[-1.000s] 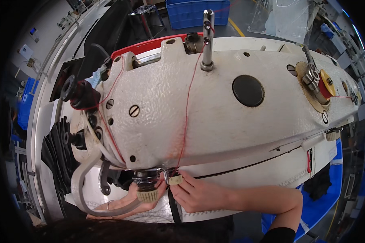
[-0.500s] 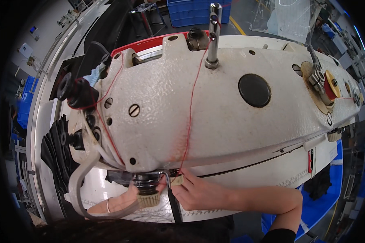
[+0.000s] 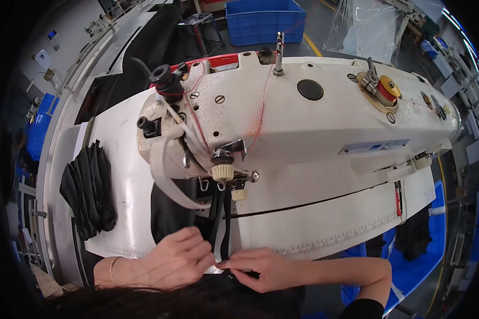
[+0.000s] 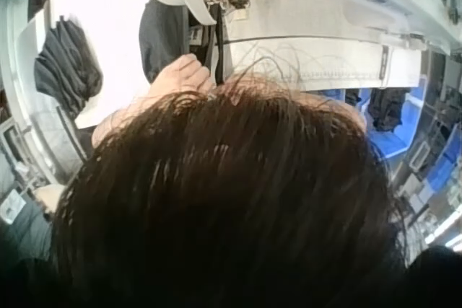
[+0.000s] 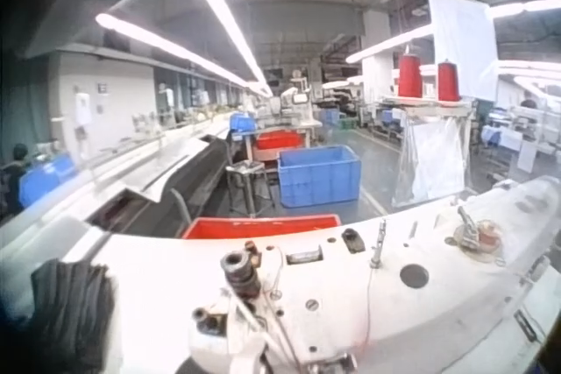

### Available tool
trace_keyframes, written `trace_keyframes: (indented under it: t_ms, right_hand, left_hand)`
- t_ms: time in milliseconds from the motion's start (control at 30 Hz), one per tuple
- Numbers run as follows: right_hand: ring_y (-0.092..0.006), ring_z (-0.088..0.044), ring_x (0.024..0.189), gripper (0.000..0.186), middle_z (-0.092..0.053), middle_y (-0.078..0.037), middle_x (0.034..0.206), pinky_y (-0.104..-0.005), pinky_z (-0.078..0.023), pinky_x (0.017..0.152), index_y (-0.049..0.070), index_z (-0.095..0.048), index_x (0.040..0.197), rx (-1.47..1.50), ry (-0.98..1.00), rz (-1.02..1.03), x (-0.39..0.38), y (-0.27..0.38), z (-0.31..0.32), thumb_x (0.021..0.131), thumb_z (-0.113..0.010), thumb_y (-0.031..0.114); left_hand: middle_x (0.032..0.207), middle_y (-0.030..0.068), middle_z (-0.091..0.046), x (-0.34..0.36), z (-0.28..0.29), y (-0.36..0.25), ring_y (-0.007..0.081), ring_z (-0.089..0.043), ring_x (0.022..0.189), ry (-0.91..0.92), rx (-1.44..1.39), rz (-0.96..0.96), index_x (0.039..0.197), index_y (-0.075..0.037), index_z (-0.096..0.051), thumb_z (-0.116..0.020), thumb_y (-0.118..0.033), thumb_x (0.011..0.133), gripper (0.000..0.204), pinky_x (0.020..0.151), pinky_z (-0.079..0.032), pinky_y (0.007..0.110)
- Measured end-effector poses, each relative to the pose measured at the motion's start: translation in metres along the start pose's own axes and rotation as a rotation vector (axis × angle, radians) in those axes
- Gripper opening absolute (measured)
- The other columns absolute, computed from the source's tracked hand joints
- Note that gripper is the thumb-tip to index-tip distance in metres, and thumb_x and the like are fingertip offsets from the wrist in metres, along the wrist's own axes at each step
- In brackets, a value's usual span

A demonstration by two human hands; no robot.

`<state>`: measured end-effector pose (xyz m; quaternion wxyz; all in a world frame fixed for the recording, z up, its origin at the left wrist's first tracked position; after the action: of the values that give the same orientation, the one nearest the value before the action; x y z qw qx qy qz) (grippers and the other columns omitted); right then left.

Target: Sewing black leather components together using an industrial sewing machine.

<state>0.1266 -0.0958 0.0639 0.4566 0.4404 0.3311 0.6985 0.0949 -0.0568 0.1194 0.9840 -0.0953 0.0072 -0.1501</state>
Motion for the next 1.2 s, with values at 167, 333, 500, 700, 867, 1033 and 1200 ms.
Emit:
trace_keyframes:
  t_ms: [167,333,500,700,867,1033,1200]
  right_hand:
    - [-0.023,-0.06,0.088,0.047,-0.058,-0.015,0.099,-0.0283,-0.047,0.076,0.001,-0.045,0.129,0.649,-0.168,-0.626,-0.04,-0.043,-0.036,0.09,-0.061,0.02]
    - [-0.0242,-0.049,0.075,0.071,-0.046,-0.012,0.088,-0.0307,-0.046,0.071,-0.006,-0.029,0.139,-0.085,-0.059,-0.198,-0.027,0.019,-0.022,0.085,-0.065,0.022]
    - [-0.024,-0.056,0.084,0.049,-0.055,-0.011,0.092,-0.0336,-0.049,0.074,-0.006,-0.056,0.119,-0.999,-0.041,0.041,-0.031,0.044,-0.03,0.072,-0.057,0.009]
    - [-0.0302,-0.055,0.11,0.032,-0.059,-0.015,0.106,-0.037,-0.047,0.095,-0.006,-0.062,0.101,-1.106,0.034,0.203,-0.04,0.024,-0.05,0.074,-0.055,0.011]
    - [-0.0299,-0.057,0.107,0.029,-0.059,-0.014,0.105,-0.0374,-0.047,0.095,-0.006,-0.062,0.097,-1.119,0.09,0.25,-0.042,0.03,-0.047,0.075,-0.055,0.012]
    - [-0.0305,-0.058,0.107,0.03,-0.059,-0.015,0.104,-0.0383,-0.047,0.095,-0.006,-0.062,0.097,-1.066,0.116,0.169,-0.046,0.016,-0.04,0.075,-0.055,0.012]
    - [-0.0314,-0.058,0.106,0.032,-0.06,-0.017,0.107,-0.0399,-0.047,0.096,-0.006,-0.062,0.099,-1.064,0.064,0.213,-0.036,0.032,-0.039,0.076,-0.054,0.014]
  left_hand:
    - [0.078,0.0055,-0.045,-0.008,-0.036,-0.012,0.0188,-0.046,0.071,0.064,0.107,0.047,0.076,-0.002,-0.06,-0.06,-0.013,0.07,0.012,0.061,-0.036,0.029]
    - [0.075,0.0043,-0.043,-0.032,-0.048,-0.035,0.0172,-0.046,0.071,-0.149,0.154,0.171,0.083,0.002,-0.063,-0.059,-0.009,0.067,0.02,0.06,-0.036,0.028]
    - [0.077,0.0056,-0.044,-0.067,-0.019,-0.015,0.02,-0.046,0.068,-0.533,0.188,0.478,0.105,0.003,-0.065,-0.059,0.002,0.058,0.047,0.06,-0.039,0.031]
    - [0.087,0.0063,-0.056,-0.1,-0.008,0.078,0.0148,-0.052,0.076,-1.117,-0.595,0.789,0.097,0.002,-0.056,-0.048,0.002,0.089,0.012,0.07,-0.044,0.025]
    - [0.081,-0.0015,-0.053,-0.103,0.022,0.203,0.0044,-0.047,0.074,-0.93,-0.966,0.852,0.092,0.001,-0.057,-0.05,-0.011,0.095,0.014,0.069,-0.039,0.019]
    - [0.077,0.0067,-0.059,-0.038,0.064,0.092,0.0241,-0.052,0.067,-0.562,-0.219,0.427,0.08,-0.002,-0.064,-0.061,0.003,0.061,0.019,0.065,-0.04,0.034]
    - [0.085,0.0073,-0.059,-0.029,-0.038,-0.037,0.0165,-0.056,0.077,-0.318,0.183,0.07,0.089,0.002,-0.067,-0.06,-0.008,0.069,0.024,0.062,-0.046,0.023]
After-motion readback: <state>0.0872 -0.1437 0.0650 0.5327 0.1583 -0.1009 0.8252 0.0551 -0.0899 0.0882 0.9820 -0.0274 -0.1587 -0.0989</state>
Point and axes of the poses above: each hand's wrist, its own x-axis towards the middle knuckle, its own z-axis out of the back of the hand, y = z × x, the point moved 10 cm from there along x, towards the middle knuckle
